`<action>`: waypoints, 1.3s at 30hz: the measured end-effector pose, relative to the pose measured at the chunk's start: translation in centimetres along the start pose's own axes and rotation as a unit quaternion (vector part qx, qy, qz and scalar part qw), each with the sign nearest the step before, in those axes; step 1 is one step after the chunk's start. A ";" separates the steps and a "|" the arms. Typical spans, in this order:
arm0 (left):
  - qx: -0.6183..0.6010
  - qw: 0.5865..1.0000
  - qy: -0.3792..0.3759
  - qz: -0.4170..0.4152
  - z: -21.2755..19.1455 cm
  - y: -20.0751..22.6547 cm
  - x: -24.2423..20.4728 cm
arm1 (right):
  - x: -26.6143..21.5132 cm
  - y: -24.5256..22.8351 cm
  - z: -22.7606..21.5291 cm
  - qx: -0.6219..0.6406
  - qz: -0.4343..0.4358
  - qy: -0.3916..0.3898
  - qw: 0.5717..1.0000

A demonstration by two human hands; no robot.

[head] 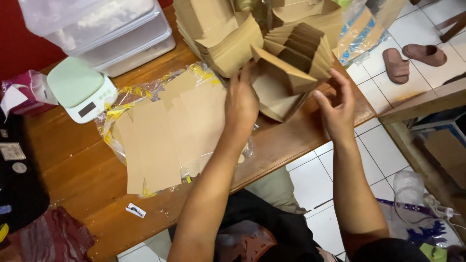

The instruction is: The person folds a flat cardboard box blank into a small rectangular box by hand, creasing the sides and tucking the flaps to form the structure. The finished box is then placed on a stack of similar boxes on the table.

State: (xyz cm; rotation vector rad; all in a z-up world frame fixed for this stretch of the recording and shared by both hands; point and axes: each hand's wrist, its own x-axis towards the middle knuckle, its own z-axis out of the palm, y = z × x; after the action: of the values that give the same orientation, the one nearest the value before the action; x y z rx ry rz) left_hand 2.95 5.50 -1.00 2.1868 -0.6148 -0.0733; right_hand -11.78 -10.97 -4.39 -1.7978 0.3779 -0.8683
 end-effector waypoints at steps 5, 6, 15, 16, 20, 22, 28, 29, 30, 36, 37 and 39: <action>0.138 0.965 0.177 0.136 1.9 3.0 -4.5 | -0.6 4.4 0.4 0.088 0.022 -0.011 0.996; 0.077 0.973 0.143 0.163 2.6 3.5 -5.2 | -0.9 5.4 0.6 0.113 0.023 -0.009 0.993; -0.015 0.994 -0.080 0.076 5.4 0.9 -4.0 | -1.7 7.5 2.4 0.073 0.008 -0.037 0.997; -0.015 0.994 -0.079 0.078 5.4 0.8 -4.2 | -1.9 6.5 2.4 0.073 0.007 -0.036 0.997; -0.024 0.995 -0.050 0.078 5.7 0.5 -4.2 | -1.6 6.4 2.2 0.092 0.026 -0.064 0.993; -0.037 0.996 -0.041 0.076 5.8 0.5 -4.6 | -1.7 7.3 2.1 0.087 0.035 -0.065 0.993; -0.040 0.995 -0.034 0.085 4.6 1.3 -5.4 | -1.8 5.8 1.8 0.087 0.047 -0.096 0.990; -0.043 0.995 -0.034 0.087 4.6 1.2 -5.3 | -1.8 6.1 1.9 0.099 0.056 -0.097 0.989; -0.046 0.994 -0.034 0.089 4.5 1.2 -5.3 | -1.8 6.3 1.9 0.110 0.065 -0.098 0.987; -0.072 0.994 -0.056 0.063 3.7 1.2 -5.3 | -1.6 5.4 2.1 0.087 0.057 -0.094 0.990; -0.072 0.994 -0.061 0.062 3.1 1.4 -5.2 | -1.7 5.5 2.1 0.087 0.062 -0.092 0.990; -0.054 0.992 -0.068 0.089 2.0 1.8 -5.1 | -1.7 5.7 2.1 0.064 0.046 -0.098 0.992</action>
State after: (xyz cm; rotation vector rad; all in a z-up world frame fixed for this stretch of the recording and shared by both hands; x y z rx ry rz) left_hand -2.74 5.42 -1.68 2.0254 -0.8606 -0.1594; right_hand -10.62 -10.73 -10.61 -1.7145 0.2695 -0.6301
